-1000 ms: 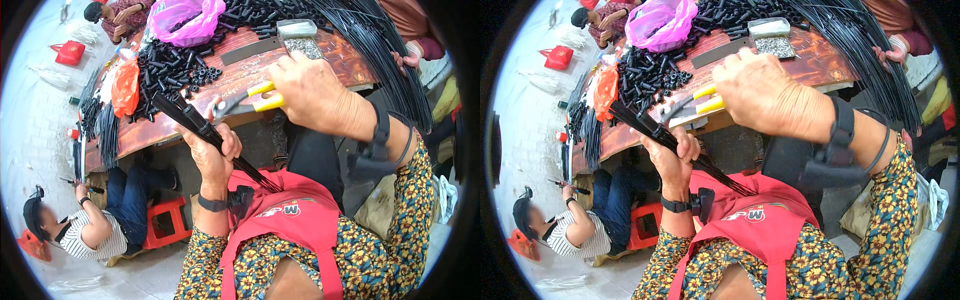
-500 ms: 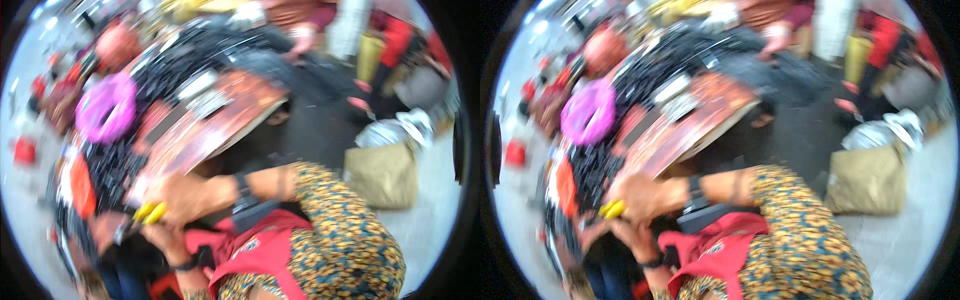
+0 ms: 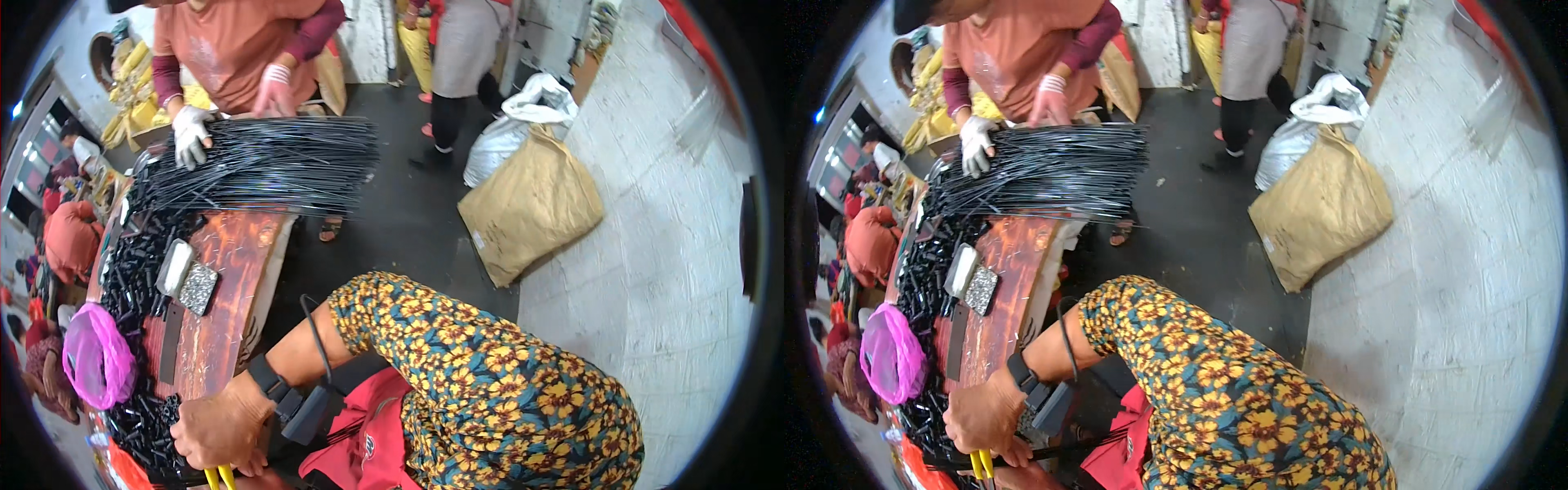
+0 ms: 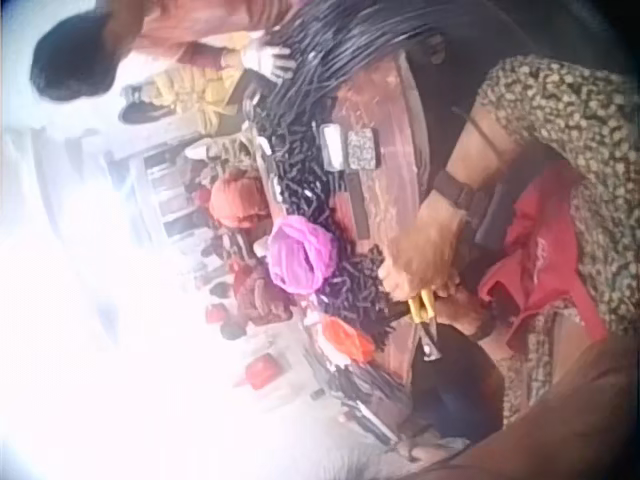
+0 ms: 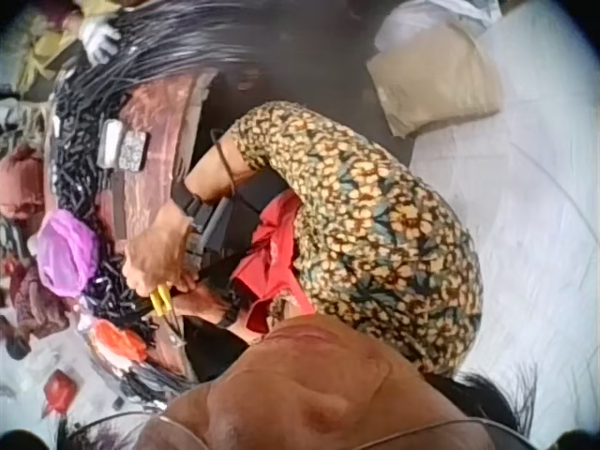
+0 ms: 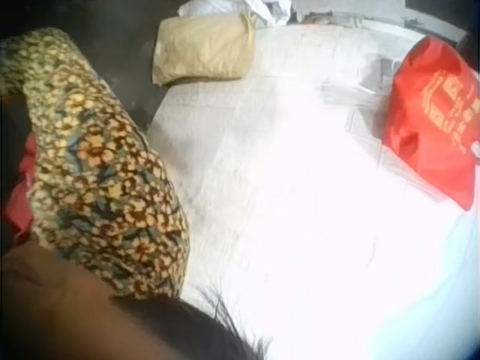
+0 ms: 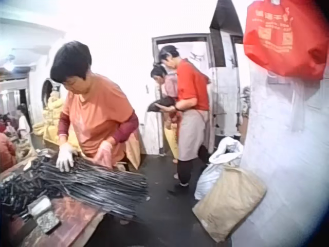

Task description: Assembling umbrella ribs and plastic caps using pliers in a factory setting.

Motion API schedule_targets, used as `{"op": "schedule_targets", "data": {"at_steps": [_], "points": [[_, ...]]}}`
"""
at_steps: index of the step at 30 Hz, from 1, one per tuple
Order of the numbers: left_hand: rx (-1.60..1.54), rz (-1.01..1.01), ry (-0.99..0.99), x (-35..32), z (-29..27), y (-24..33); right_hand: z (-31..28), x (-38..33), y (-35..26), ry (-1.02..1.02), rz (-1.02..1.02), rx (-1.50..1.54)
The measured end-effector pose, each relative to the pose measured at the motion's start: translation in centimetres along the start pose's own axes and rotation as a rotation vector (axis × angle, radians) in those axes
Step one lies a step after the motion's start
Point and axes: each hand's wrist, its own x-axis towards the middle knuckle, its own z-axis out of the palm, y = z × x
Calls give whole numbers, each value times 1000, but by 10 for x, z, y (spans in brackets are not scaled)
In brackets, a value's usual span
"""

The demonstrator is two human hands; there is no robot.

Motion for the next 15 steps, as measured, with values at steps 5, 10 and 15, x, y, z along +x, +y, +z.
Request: {"op": "schedule_targets", "data": {"at_steps": [5,10,15], "points": [[360,263,120,-2,2,-7,7,-6,-9,61,27,-119],[287,238,37,-6,12,-9,26,-9,-2,167,-52,-213],[186,151,-42,-6,10,-14,-3,-9,-3,59,-114,-223]]}}
